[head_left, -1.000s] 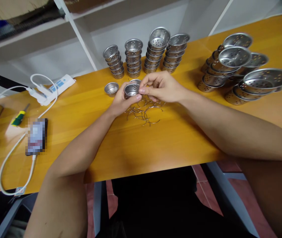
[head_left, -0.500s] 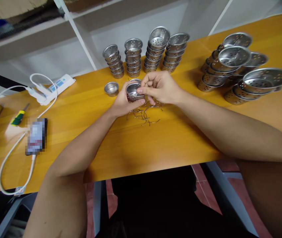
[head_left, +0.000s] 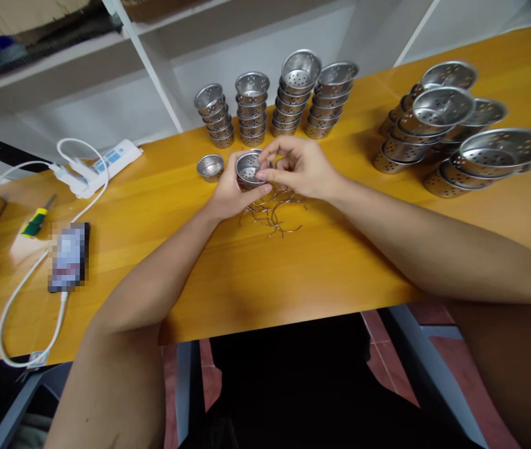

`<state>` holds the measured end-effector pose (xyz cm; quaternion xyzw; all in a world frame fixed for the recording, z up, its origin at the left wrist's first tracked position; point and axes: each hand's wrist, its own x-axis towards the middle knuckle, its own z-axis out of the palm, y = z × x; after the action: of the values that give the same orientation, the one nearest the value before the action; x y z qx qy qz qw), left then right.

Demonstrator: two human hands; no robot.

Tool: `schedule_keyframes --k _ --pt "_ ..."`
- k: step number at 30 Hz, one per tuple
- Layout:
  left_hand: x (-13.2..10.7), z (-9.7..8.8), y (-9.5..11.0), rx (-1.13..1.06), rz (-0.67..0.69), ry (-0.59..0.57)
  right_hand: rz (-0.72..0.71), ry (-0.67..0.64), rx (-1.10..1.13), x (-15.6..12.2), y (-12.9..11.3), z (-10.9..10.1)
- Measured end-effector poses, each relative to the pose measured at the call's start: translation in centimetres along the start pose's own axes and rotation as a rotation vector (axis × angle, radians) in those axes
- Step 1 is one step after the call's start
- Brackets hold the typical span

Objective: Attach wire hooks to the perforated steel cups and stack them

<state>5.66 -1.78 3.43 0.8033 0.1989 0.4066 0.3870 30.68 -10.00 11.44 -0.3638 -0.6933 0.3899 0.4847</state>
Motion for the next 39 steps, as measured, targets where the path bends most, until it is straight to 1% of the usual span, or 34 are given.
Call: schedule_keyframes --k 2,4,8,13,15,18,22,26,29,32,36,39 --pt "0.2 -0.2 -0.8 0.005 0.009 0.046 -0.062 0.090 -0.118 0.0 0.4 -0.1" --pt "0.3 -0.4 -1.5 0.010 -0.004 0.088 -0.115 0.109 -0.230 -0.1 0.6 -0.2" --pt "0.5 -0.5 -2.6 0.031 -0.041 0.131 -0.178 0.052 -0.370 -0.4 0.5 -0.5" --pt "0.6 -0.1 -4.0 -0.003 0.054 0.118 -0.213 -0.018 -0.499 -0.7 0.7 -0.8" --pt "0.6 0.0 -4.2 -0.012 0.070 0.107 -0.224 -0.038 -0.519 -0.7 0.9 -0.8" --pt "0.5 0.1 -4.0 -0.022 0.039 0.093 -0.226 -0.058 -0.502 -0.7 1.1 -0.8" --pt "0.3 0.3 -3.1 -0.001 -0.015 0.081 -0.201 -0.103 -0.454 -0.8 0.8 -0.8" --pt "0.3 0.5 -2.2 -0.001 0.007 0.048 -0.181 -0.146 -0.461 -0.9 0.4 -0.8" --pt "0.4 0.6 -1.2 0.032 -0.012 0.043 -0.175 -0.151 -0.477 -0.9 0.4 -0.8" --pt "0.4 0.7 -0.5 0.066 -0.026 0.058 -0.180 -0.127 -0.467 -0.9 0.3 -0.8" --pt "0.5 0.8 -0.8 0.112 0.044 0.058 -0.213 -0.103 -0.477 -0.7 -0.2 -0.8" --pt "0.3 0.9 -1.2 0.133 0.077 0.027 -0.226 -0.146 -0.497 -0.4 -0.7 -1.3"
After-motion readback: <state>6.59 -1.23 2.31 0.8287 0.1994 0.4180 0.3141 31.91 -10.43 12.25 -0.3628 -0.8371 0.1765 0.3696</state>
